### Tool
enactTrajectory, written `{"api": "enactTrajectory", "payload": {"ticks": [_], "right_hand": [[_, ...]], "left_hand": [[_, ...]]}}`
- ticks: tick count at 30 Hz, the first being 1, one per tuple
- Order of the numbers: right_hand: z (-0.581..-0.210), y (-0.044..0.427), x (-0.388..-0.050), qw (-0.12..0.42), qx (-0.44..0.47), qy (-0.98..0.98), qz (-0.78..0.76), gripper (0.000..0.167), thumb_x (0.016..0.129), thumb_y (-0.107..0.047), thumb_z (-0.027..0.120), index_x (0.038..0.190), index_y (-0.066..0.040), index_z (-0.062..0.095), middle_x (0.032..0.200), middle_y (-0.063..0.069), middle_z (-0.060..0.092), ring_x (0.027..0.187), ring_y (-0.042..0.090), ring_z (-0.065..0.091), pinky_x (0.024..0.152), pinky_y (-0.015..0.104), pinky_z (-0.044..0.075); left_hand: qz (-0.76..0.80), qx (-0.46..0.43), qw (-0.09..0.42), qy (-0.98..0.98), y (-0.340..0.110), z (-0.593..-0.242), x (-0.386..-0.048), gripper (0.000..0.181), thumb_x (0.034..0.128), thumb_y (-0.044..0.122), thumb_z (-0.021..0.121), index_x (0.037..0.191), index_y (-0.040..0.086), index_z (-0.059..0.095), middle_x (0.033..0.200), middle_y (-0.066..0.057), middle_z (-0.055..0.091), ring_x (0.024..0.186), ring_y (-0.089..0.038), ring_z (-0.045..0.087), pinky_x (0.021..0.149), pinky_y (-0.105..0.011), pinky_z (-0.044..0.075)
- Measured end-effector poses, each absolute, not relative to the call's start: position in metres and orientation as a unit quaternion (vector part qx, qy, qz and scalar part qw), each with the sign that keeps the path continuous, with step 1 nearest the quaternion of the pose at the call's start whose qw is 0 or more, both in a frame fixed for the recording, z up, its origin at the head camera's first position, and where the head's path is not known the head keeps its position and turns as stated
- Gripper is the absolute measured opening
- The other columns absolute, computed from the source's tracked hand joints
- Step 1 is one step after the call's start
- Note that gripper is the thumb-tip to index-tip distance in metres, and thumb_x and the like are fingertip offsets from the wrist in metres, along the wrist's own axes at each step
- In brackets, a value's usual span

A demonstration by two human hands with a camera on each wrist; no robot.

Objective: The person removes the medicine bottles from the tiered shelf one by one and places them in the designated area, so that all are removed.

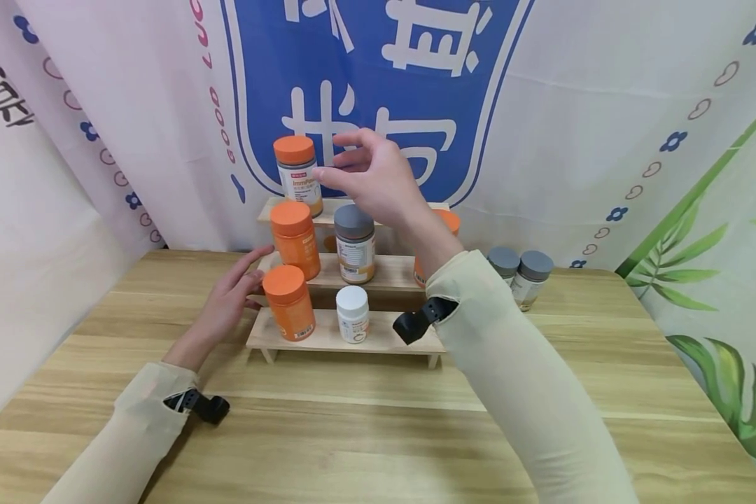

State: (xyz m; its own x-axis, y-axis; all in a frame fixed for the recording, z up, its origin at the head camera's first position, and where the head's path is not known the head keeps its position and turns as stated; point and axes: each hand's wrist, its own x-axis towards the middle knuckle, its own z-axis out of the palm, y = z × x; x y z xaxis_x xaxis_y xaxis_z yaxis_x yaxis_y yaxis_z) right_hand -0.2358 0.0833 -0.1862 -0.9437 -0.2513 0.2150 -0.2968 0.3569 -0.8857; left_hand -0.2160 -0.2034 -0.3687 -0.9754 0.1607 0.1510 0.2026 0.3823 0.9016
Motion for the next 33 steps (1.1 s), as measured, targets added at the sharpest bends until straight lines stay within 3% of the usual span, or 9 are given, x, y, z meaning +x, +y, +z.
{"api": "enactTrajectory", "payload": {"ticks": [7, 22, 33], "right_hand": [[-0.182, 0.072, -0.246, 0.004, 0.161, -0.825, 0.541, 0.066, 0.097, -0.036, 0.078, 0.155, -0.02, 0.052, 0.145, 0.003, 0.066, 0.135, 0.017, 0.061, 0.115, 0.043, 0.05], [-0.179, 0.053, -0.263, -0.042, 0.103, -0.856, 0.505, 0.077, 0.094, -0.044, 0.08, 0.16, -0.029, 0.043, 0.153, 0.002, 0.059, 0.14, 0.022, 0.059, 0.12, 0.052, 0.044], [-0.178, 0.042, -0.271, -0.049, 0.104, -0.87, 0.479, 0.075, 0.095, -0.044, 0.078, 0.159, -0.025, 0.044, 0.147, 0.002, 0.059, 0.133, 0.019, 0.059, 0.116, 0.047, 0.047]], "left_hand": [[-0.543, -0.109, 0.021, -0.833, -0.205, -0.369, -0.218, 0.052, 0.1153, 0.03, 0.038, 0.167, 0.025, 0.036, 0.152, -0.024, 0.056, 0.116, -0.044, 0.068, 0.083, -0.042, 0.057], [-0.546, -0.109, 0.019, -0.83, -0.205, -0.372, -0.217, 0.052, 0.1152, 0.03, 0.039, 0.167, 0.025, 0.036, 0.143, -0.028, 0.062, 0.112, -0.04, 0.071, 0.081, -0.039, 0.057], [-0.549, -0.112, 0.023, -0.828, -0.204, -0.37, -0.217, 0.052, 0.115, 0.029, 0.04, 0.166, 0.024, 0.037, 0.148, -0.027, 0.06, 0.112, -0.042, 0.071, 0.08, -0.04, 0.057]]}}
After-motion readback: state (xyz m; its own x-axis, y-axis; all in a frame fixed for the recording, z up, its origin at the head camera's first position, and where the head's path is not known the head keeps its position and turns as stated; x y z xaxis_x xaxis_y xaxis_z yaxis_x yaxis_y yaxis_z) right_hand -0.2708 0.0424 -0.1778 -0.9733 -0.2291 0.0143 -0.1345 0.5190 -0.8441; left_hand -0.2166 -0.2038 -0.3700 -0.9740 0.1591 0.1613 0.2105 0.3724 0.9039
